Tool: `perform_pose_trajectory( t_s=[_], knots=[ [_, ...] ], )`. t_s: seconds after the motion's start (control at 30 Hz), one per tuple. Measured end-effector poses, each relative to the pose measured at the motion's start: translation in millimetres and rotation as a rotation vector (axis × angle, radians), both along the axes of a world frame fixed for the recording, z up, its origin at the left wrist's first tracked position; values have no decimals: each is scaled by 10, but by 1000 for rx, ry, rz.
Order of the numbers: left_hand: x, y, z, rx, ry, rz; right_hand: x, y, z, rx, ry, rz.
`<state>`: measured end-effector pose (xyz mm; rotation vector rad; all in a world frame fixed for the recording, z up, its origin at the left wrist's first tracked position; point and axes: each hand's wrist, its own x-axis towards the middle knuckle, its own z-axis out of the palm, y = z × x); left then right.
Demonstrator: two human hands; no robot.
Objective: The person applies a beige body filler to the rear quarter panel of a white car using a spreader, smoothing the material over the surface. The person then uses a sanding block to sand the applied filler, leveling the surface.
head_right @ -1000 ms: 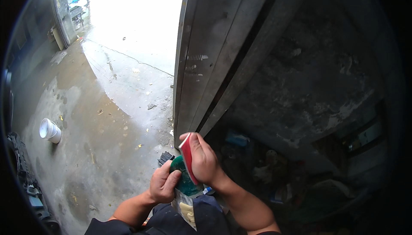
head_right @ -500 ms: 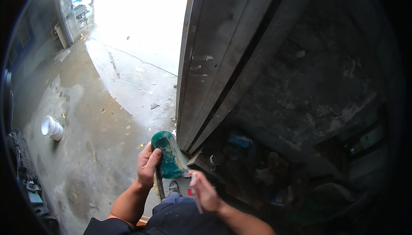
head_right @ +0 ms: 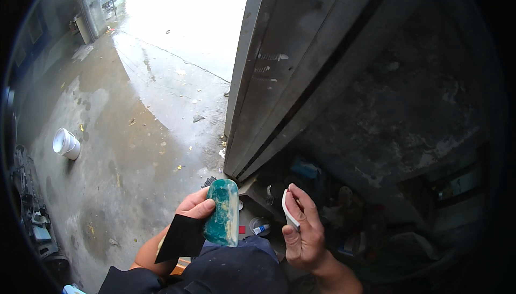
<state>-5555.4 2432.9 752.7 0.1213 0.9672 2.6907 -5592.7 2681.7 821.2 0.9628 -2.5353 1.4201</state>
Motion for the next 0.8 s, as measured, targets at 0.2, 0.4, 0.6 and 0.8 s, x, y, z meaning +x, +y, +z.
perform_pose_trajectory(
  t_s=[0.2, 0.4, 0.6, 0.8],
  knots=[
    [3, -5, 8, 49, -15, -127, 54, -182, 189, 179, 553, 220],
    [15, 51, 47, 13, -60, -199, -16, -285, 171, 226, 472, 153],
    [57, 68, 43, 67, -130, -170, 18, -269, 121, 181, 641, 379],
    [107, 73, 35, 69, -172, -175, 55, -253, 43, 167, 633, 285]
  ],
)
